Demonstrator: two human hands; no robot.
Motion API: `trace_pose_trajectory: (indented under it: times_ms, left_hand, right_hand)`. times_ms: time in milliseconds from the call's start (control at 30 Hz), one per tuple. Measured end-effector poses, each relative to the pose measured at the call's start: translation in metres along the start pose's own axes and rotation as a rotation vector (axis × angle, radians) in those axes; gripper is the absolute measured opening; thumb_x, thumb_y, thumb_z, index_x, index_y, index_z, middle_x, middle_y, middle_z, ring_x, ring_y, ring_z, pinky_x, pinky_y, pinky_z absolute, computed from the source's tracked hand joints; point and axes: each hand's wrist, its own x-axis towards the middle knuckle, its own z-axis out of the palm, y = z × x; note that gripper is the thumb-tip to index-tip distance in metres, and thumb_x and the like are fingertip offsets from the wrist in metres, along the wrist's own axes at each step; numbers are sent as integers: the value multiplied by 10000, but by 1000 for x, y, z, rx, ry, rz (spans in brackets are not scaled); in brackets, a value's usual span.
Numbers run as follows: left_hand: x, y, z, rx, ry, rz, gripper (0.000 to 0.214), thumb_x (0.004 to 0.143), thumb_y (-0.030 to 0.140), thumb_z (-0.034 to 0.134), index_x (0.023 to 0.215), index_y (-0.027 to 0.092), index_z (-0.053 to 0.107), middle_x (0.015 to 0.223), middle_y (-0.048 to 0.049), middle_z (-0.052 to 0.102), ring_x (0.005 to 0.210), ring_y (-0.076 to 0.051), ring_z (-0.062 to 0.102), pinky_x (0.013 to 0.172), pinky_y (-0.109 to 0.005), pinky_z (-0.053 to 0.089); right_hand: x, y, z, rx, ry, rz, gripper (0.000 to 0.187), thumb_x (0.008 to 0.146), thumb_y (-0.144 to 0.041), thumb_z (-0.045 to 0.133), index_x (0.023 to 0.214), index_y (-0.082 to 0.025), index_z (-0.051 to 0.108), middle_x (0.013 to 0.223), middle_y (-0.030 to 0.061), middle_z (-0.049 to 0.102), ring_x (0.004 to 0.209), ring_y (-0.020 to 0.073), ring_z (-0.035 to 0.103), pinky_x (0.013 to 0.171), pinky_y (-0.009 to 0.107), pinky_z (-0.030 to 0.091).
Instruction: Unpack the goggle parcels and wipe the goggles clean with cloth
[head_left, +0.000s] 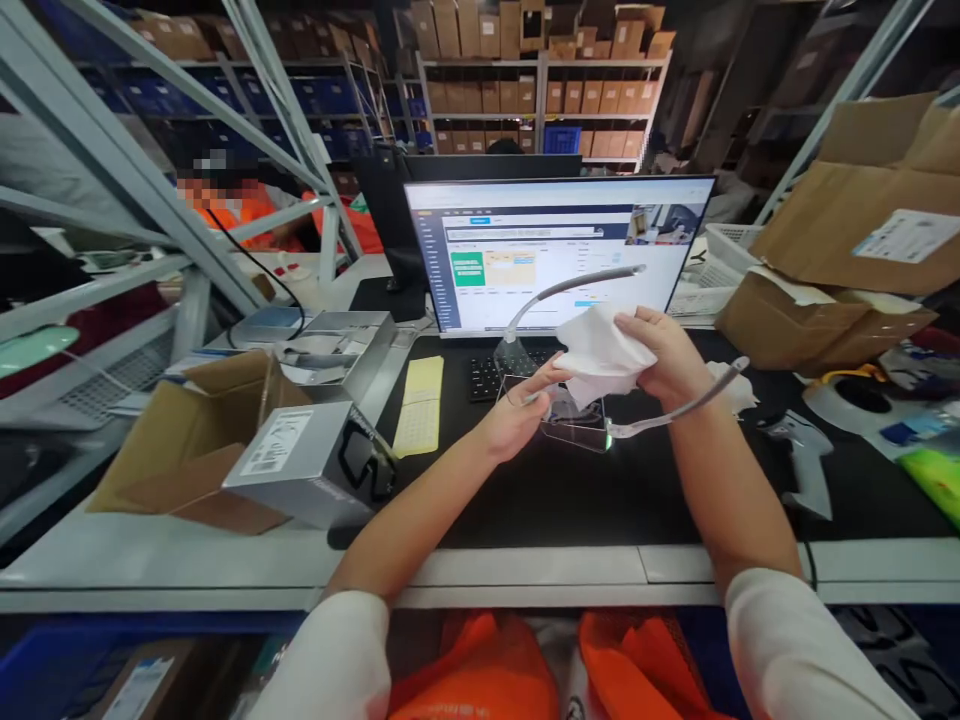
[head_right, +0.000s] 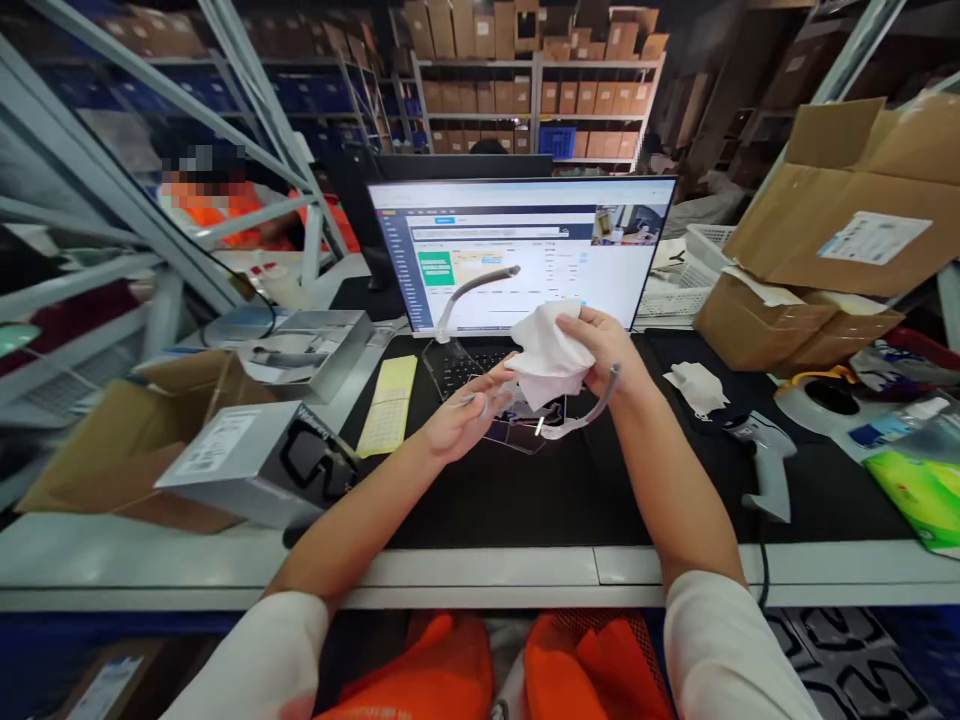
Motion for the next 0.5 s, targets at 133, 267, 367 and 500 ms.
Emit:
trace_pose_trajectory:
  times_ms: [133,267,367,500]
  left_hand:
    - [0,1,-4,-51,-6,-19,507,704,570,886,1109,278,797,1472,-76,620,1466,-330,452,1214,-461,319]
    - [2,-3,-10,-25,-7,-45,497,721,590,865,1112,289,796,1505,-79,584,1407,-324,509,1145,-443,405]
    - [2,-3,-13,119,-36,12,482,747,596,841,1119,294,798,1657,-52,384,1517,-355,362,1158,-435,412]
    - [-1,3,-12,421,-226,55,508,822,587,775,1225,277,767,1725,-43,207,1588,-369,209,1249,-439,313]
  right_hand:
    - [-10,14,17,156,-32,88,401,629,-418,912,879,-177,712,790,44,730,719,217,702,663,325,601]
    - [-10,25,6,233,-21,147,353,709,-453,847,878,-196,674,834,71,742,907,304,736,824,439,631]
    - [-7,31,-4,269,3,139,304,779,-440,784,930,-199,676,889,81,756,1016,321,725,901,473,619]
    - [-8,31,-9,321,27,136,287,793,-379,772,992,-191,686,930,77,761,1047,323,722,940,487,610]
